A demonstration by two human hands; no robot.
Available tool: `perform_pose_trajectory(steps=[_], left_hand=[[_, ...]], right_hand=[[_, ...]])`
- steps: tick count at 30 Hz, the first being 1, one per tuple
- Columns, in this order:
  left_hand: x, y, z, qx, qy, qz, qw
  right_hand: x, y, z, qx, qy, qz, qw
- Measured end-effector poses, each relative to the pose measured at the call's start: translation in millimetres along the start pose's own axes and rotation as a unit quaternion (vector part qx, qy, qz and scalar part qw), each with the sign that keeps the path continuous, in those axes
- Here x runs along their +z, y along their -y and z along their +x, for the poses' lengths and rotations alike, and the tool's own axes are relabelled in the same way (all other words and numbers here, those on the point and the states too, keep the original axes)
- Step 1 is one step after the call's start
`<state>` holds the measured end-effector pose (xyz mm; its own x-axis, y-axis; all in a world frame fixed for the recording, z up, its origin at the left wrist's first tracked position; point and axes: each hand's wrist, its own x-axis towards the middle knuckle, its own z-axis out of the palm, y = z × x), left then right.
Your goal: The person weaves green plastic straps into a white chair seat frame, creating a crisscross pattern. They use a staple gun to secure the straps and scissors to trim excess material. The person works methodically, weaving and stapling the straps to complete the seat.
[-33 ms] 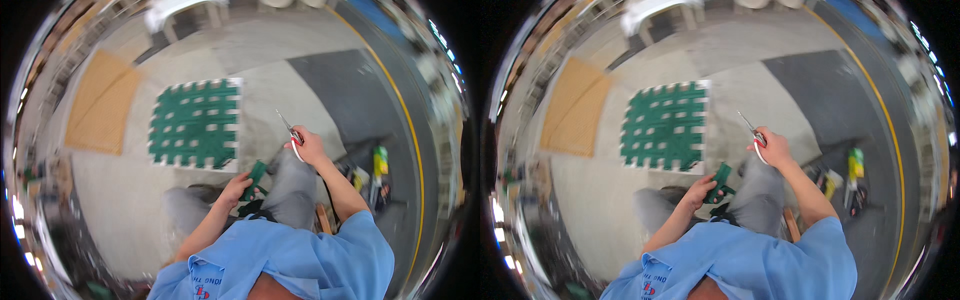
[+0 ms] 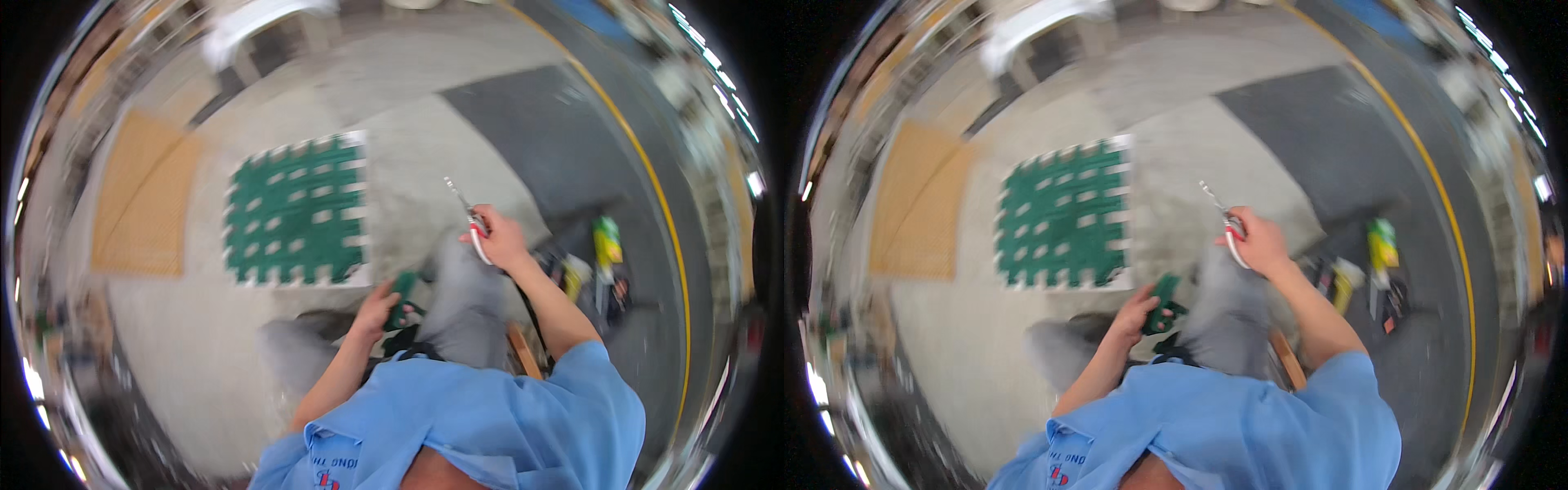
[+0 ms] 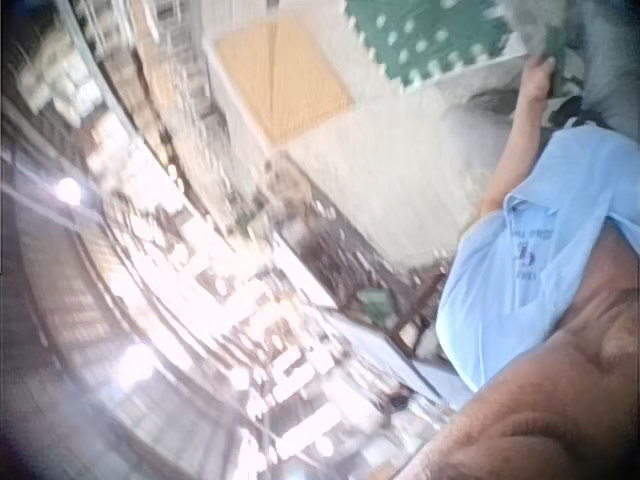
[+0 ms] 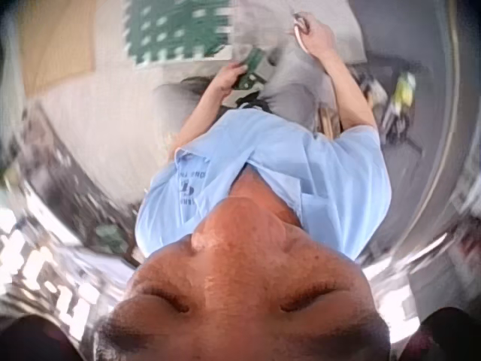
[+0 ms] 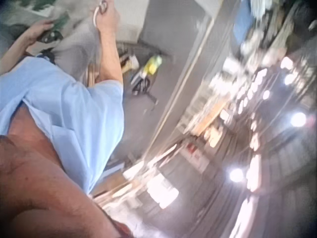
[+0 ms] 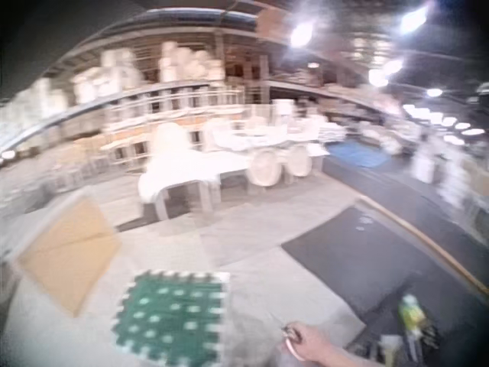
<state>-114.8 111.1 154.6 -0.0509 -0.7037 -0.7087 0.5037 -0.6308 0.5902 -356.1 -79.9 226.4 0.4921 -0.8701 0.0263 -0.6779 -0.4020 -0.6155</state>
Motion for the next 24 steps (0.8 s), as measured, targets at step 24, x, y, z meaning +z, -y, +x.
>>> perform_pose_trajectory(steps=[24], left_hand=[[-31, 52, 115, 0.103, -0.318, -0.425, 0.841]], right_hand=[[-48, -230, -45, 0.137, -0.273, -0.054, 0.951]])
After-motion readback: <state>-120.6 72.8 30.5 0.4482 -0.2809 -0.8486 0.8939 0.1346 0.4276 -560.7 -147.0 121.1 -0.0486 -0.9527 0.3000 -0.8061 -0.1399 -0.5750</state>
